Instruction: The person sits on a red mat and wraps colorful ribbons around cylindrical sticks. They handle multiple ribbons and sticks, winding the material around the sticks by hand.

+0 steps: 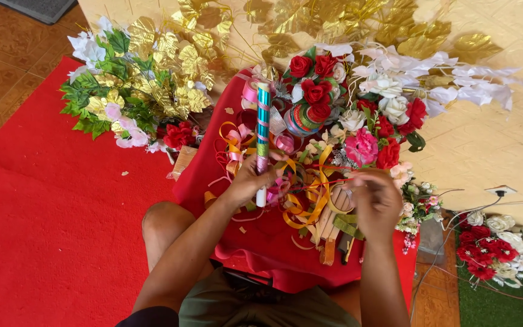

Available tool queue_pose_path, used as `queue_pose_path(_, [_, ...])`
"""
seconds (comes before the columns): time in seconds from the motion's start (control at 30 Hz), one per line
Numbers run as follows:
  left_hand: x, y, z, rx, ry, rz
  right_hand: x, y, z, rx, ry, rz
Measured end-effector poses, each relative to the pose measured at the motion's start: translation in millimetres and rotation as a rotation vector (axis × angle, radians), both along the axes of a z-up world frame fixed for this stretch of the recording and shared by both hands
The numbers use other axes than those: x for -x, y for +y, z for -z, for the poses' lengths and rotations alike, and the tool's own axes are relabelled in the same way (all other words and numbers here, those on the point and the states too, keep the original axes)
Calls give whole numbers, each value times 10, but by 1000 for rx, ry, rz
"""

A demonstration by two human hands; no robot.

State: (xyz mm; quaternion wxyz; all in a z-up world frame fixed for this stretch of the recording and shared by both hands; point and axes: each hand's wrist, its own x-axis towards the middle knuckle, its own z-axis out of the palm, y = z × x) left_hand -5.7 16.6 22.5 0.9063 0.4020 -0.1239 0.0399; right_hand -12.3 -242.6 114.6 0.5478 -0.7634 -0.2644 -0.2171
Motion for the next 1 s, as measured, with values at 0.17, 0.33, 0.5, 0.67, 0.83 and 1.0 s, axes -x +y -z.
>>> queue_pose_path(0.17, [20,22,78,74,40,-38,128,-95,-137,-445,-63,30])
queue_pose_path(0.33, [100,-32,57,-15,35,90,187,235,-298,-391,-108,-96])
queue_pose_path(0.5, [223,-304,207,-113,17,191,203,382,-338,-366,-133,-255])
queue_pose_path(0.67, [122,-349,480,-162,64,195,206,-94,-551,-409,-260,-151])
queue_pose_path(0.83, [157,-157,208,-263,60,173,202,-699,-772,-497,-522,372])
queue_pose_path(1.0, [156,-125,133,-249,118,170,3,-1087,-428,-651,-469,495])
